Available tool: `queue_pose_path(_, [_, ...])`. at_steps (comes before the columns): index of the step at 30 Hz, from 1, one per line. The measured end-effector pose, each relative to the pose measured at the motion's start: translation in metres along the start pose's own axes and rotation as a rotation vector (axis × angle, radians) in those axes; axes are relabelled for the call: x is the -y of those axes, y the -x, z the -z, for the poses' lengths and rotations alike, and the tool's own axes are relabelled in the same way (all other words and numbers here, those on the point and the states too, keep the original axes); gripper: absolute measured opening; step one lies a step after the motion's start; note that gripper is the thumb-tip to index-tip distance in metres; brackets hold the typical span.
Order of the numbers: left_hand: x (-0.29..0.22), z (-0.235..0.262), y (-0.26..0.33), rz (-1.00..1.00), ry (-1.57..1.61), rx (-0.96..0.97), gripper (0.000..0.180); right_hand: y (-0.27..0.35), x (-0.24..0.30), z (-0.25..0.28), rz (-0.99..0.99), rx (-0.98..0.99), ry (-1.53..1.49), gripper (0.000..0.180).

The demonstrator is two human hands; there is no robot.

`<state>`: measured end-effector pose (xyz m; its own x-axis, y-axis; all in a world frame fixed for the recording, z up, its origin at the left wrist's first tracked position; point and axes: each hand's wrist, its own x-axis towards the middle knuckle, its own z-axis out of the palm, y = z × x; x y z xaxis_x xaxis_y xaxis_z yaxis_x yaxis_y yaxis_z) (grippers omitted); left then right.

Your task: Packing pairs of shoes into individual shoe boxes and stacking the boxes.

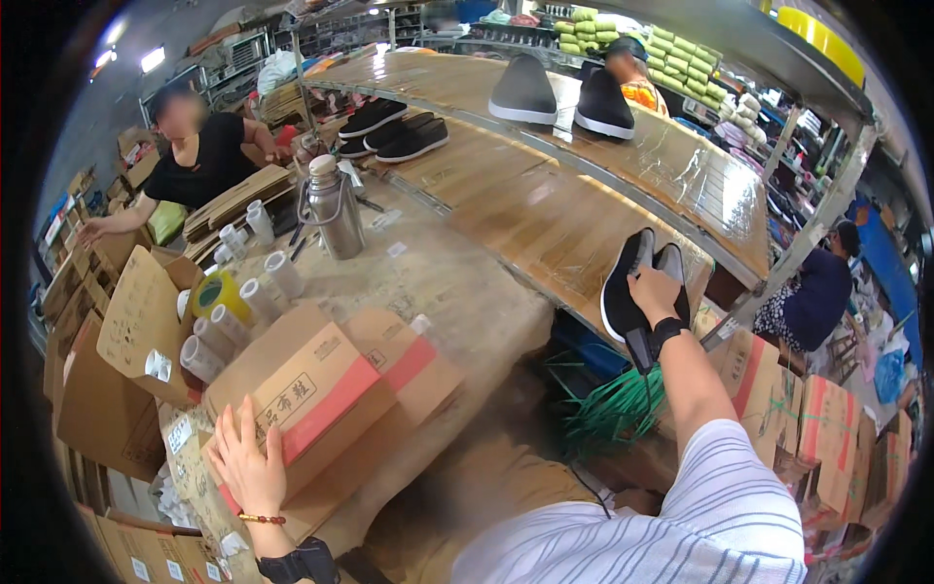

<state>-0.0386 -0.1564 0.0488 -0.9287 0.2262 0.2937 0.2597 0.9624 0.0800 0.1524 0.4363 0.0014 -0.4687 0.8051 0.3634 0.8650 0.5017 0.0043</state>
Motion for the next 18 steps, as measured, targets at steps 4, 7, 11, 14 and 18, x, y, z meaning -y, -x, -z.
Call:
queue_pose_path(4, [0.004,-0.006,0.003,-0.071,-0.036,-0.139,0.054,-0.017,0.008,-0.017,0.231,-0.047,-0.427,0.028])
queue_pose_path(7, [0.002,0.008,-0.005,-0.081,0.103,-0.113,0.053,0.0,0.048,-0.003,0.348,0.121,-1.032,0.02])
queue_pose_path(11, [-0.008,0.026,0.015,-0.108,0.159,-0.449,0.031,0.072,0.132,0.089,0.072,0.668,-2.043,0.02])
queue_pose_path(14, [-0.03,-0.002,0.039,-0.104,0.128,-0.408,0.025,0.103,0.134,0.072,0.155,0.845,-2.342,0.032])
queue_pose_path(18, [-0.07,-0.006,0.052,-0.128,0.265,-0.418,0.029,0.124,0.168,0.093,0.223,1.038,-2.497,0.034])
